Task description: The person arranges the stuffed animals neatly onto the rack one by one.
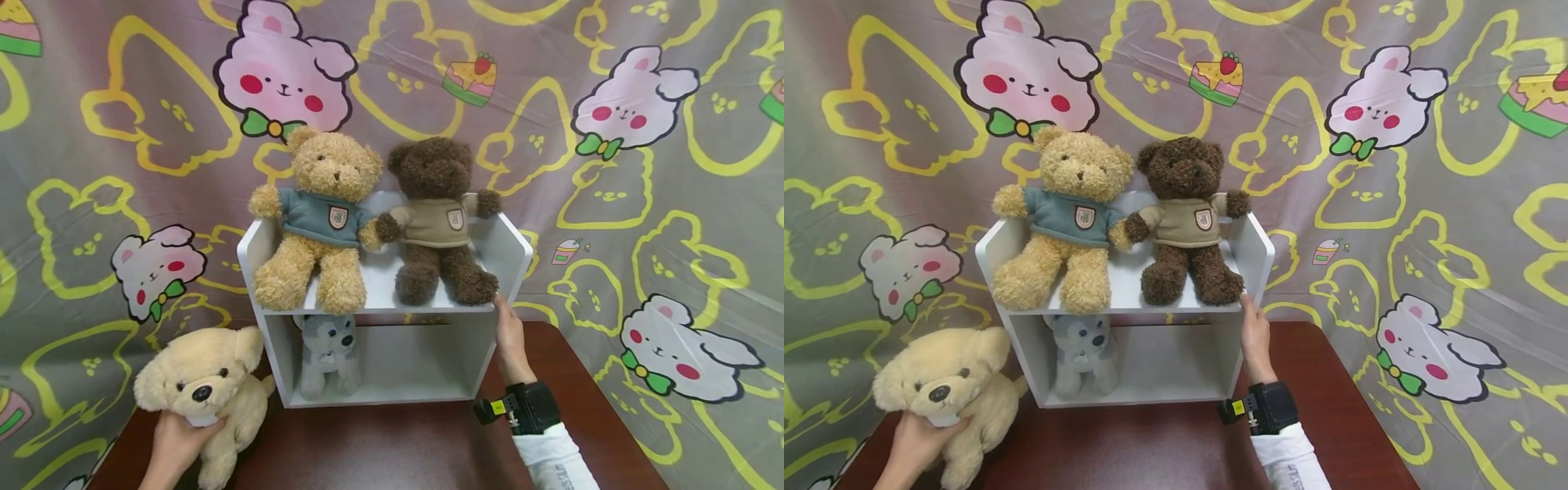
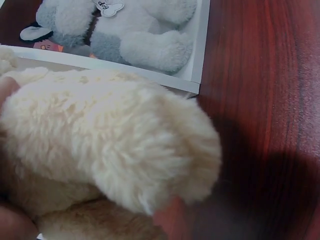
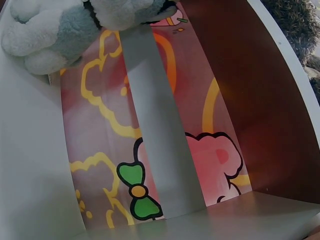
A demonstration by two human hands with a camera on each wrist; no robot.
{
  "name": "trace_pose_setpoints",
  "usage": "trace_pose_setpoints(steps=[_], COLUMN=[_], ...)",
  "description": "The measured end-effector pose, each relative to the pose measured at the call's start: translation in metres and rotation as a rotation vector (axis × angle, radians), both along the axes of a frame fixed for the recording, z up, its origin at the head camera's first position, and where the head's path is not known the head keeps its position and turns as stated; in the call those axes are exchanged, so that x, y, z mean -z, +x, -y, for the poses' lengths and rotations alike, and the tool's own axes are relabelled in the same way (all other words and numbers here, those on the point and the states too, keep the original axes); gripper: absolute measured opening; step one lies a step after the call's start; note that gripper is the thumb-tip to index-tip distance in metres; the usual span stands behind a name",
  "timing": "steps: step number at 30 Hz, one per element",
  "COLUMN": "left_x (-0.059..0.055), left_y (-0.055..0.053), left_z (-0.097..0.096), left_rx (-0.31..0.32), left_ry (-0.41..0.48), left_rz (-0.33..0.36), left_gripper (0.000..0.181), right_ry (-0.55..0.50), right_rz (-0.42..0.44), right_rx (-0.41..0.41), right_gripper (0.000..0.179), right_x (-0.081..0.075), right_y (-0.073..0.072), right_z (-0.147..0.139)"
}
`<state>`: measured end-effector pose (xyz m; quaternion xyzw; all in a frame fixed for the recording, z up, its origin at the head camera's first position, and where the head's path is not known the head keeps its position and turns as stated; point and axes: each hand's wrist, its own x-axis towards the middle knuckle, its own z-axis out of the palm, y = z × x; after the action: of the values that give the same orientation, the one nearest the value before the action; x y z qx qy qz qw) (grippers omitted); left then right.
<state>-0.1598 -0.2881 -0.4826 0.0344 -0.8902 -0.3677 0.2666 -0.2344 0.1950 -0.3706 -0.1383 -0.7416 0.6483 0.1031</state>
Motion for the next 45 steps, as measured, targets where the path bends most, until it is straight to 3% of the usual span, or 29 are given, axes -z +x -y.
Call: trace_pose_setpoints(steps=[5, 14, 18, 21, 25, 32, 38, 45], left_x=[-0.001, -0.002, -0.002, -0.004, -0.007, -0.011, -0.014, -0.012], left_y=[0.006, 0.016, 0.018, 0.019, 0.02, 0.021, 0.023, 0.027], left_z=[0.004, 0.001, -0.003, -0.007, -0.01, -0.018, -0.025, -0.036], left_rx=[0.042, 0.135, 0.145, 0.152, 0.176, 0.204, 0.224, 0.236], left_ry=[-0.049, -0.109, -0.128, -0.147, -0.15, -0.129, -0.092, -0.043], left_rz=[0.08, 0.077, 0.058, 0.086, 0.137, 0.121, 0.214, 0.091], left_gripper=[0.065, 0.059, 0.059, 0.061, 0.064, 0.066, 0.07, 0.064], right_ry=[0.019, 0.012, -0.004, -0.009, -0.007, -0.001, -0.016, -0.01], right_rz=[-0.001, -0.004, 0.012, 0.017, 0.015, 0.005, 0.003, 0.014], right_rx=[0.01, 0.014, 0.006, 0.001, -0.006, 0.004, 0.01, 0.014], right_gripper=[0.077, 0.079, 0.075, 0.072, 0.073, 0.075, 0.075, 0.074], right_x=[0.0, -0.001, -0.002, -0.002, -0.001, 0.0, 0.0, -0.002], right_y=[-0.002, 0.0, -0.002, -0.002, -0.003, -0.003, -0.002, -0.002], right_z=[0.0, 0.0, -0.001, -0.002, -0.003, -0.001, 0.0, 0.0])
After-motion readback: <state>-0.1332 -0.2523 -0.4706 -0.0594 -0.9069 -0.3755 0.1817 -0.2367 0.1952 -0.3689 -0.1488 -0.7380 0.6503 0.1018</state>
